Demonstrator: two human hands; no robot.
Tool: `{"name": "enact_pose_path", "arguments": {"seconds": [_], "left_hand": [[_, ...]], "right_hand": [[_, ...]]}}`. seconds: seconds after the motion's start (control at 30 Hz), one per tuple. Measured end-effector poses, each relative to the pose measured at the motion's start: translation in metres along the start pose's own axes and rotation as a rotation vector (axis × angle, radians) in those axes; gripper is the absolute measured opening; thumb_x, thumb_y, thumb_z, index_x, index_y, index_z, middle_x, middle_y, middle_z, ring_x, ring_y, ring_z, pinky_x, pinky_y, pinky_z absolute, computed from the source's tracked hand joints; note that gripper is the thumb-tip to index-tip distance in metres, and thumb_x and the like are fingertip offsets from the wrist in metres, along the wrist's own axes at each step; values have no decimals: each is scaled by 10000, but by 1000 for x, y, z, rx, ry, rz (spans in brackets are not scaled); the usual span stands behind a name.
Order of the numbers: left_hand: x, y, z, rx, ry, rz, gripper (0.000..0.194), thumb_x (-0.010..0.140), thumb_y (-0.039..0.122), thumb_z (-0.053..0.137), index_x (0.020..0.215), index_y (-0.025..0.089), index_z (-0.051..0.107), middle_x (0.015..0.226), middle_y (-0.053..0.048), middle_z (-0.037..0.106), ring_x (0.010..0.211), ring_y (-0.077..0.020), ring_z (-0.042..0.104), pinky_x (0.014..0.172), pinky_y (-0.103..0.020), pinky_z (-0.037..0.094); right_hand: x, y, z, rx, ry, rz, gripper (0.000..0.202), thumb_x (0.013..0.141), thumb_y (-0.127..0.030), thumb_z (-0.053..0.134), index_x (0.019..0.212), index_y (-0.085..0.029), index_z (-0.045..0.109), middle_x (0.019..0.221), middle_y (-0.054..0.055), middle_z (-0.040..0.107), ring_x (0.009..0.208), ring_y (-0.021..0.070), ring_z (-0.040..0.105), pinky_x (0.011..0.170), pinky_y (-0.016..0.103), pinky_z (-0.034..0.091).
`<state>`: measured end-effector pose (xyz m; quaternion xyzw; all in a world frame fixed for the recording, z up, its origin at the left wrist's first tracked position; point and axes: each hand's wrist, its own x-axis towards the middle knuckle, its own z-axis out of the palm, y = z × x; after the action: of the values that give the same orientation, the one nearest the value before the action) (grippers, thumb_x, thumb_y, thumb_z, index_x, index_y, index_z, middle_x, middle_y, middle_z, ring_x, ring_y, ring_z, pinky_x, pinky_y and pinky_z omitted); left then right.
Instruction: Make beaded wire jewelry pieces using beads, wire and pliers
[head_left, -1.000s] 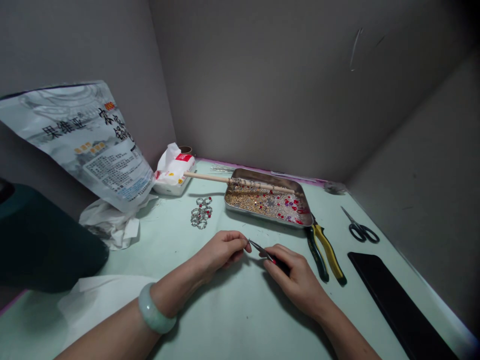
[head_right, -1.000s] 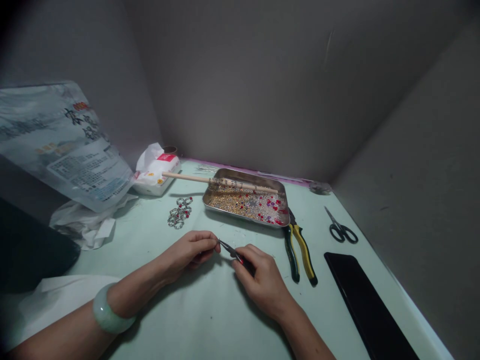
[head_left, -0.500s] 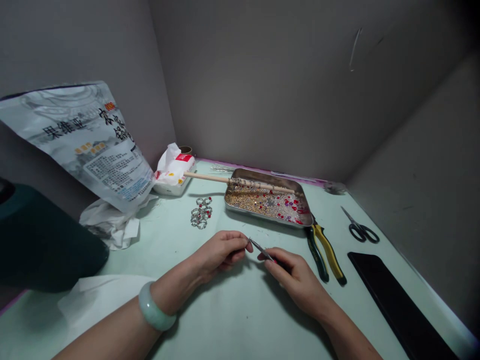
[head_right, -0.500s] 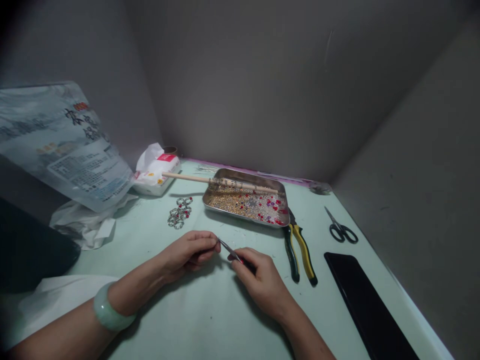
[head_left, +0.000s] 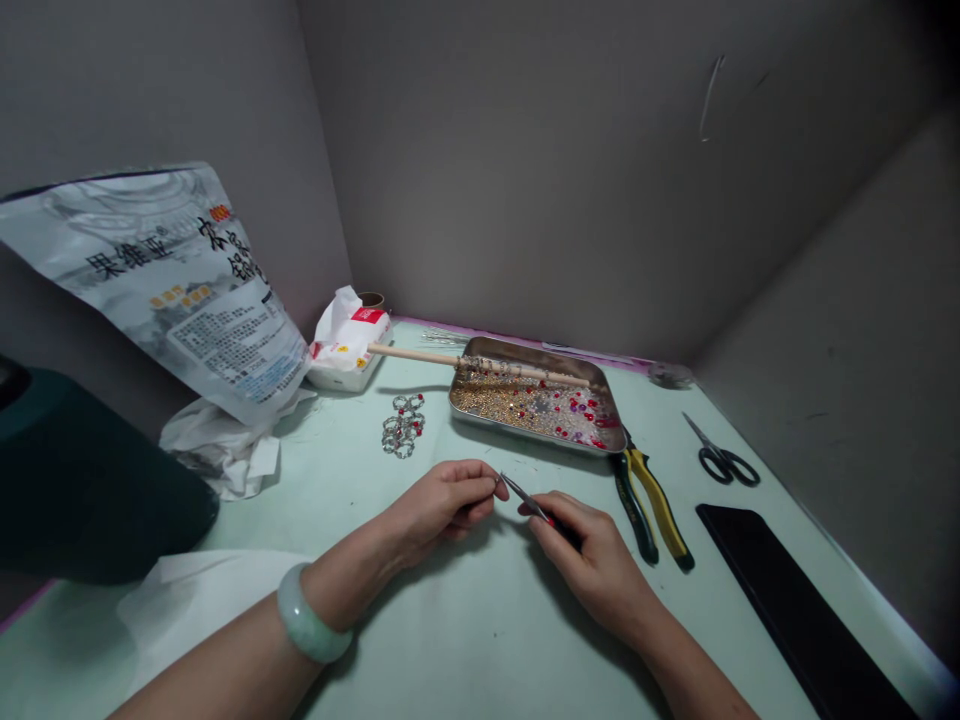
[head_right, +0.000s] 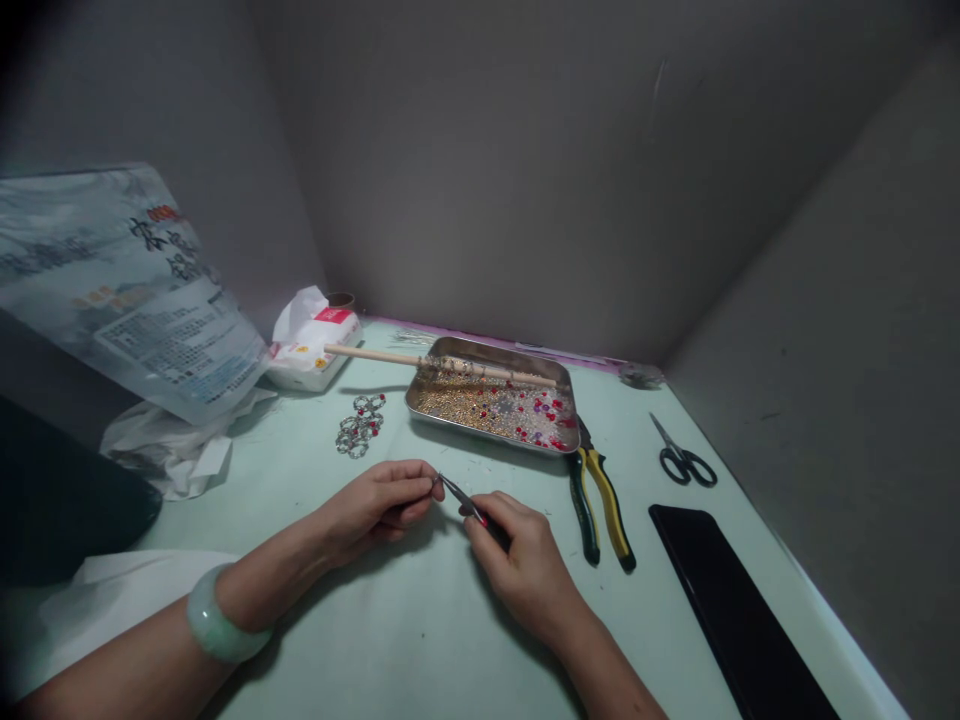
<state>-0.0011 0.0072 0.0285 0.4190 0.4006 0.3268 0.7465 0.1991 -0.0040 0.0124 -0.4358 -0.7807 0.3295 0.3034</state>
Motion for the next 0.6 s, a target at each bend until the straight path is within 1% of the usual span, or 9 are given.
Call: {"name": "enact_pose_path", "arguments": {"seconds": [0.2, 0.37, 0.5, 0.6], "left_hand": [[0, 1, 3, 44, 33, 21, 167, 821, 310, 533, 819, 145, 554, 532, 62, 399, 426, -39, 205, 434, -241, 94], [0, 1, 4, 108, 72, 52, 184, 815, 324, 537, 836, 143, 561, 546, 56, 409, 443, -47, 232, 449, -239, 131], [1, 0, 5, 168, 110, 77, 240, 816, 378, 543, 814, 139, 565, 547, 51, 400, 459, -55, 258, 456, -239, 148], [2, -2, 5, 228, 148, 108, 246, 819, 382, 535, 779, 141, 565, 526, 52, 390, 457, -60, 270, 463, -239, 164]], "right_hand": [[1, 1, 0, 20, -8, 31, 199, 899, -284, 461, 859, -173, 622, 797, 30, 631, 735, 162, 574, 669, 266, 430], [2, 4, 1, 52, -21, 67, 211, 907, -301, 455, 877, -177, 623, 857, 36, 652, 759, 166, 588, 680, 265, 438], [1, 3, 1, 15, -9, 41, 195, 907, -284, 454, 853, -179, 609, 833, 36, 640, 755, 168, 578, 680, 271, 432], [1, 2, 2, -16, -2, 17, 182, 905, -265, 456, 851, -181, 607, 800, 33, 627, 724, 163, 565, 663, 274, 427]]}}
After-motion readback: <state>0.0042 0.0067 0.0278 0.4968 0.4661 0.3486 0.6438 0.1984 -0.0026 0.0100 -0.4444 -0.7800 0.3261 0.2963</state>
